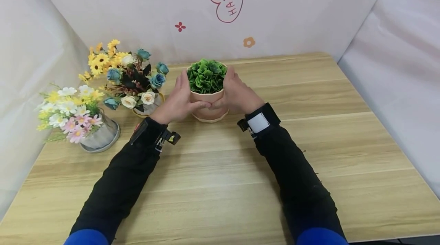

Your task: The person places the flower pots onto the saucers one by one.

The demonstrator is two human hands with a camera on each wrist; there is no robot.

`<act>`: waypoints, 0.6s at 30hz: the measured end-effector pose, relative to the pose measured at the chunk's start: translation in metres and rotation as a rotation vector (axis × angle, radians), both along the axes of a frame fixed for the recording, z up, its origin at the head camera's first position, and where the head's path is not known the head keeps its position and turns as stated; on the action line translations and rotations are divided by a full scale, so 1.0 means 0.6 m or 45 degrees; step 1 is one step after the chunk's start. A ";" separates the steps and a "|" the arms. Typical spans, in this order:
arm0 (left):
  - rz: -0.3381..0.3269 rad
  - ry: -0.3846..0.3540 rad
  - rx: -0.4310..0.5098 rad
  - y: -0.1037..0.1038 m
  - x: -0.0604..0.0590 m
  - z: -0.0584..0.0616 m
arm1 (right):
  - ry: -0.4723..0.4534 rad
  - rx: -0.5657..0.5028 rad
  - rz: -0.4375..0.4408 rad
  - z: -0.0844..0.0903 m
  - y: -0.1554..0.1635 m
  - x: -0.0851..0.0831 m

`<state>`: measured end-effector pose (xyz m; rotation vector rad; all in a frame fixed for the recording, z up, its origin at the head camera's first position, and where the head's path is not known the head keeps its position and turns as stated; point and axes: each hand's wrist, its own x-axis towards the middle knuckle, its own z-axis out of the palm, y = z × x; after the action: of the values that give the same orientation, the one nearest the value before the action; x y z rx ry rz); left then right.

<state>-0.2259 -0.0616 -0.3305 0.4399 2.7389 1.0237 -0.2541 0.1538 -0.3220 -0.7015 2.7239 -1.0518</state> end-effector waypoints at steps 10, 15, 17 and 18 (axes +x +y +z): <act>0.010 -0.038 0.050 0.001 -0.031 0.003 | -0.052 0.032 -0.034 0.002 -0.003 -0.030; 0.028 -0.068 0.079 0.000 -0.050 -0.001 | -0.092 0.052 -0.035 0.003 -0.004 -0.048; 0.031 -0.071 0.086 0.000 -0.058 -0.002 | -0.118 0.068 -0.045 0.004 -0.004 -0.055; 0.032 -0.070 0.092 0.000 -0.062 -0.003 | -0.122 0.071 -0.051 0.005 -0.004 -0.059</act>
<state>-0.2629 -0.0618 -0.3321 0.3834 2.6723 1.1264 -0.2892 0.1511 -0.3190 -0.5752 2.6843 -0.9868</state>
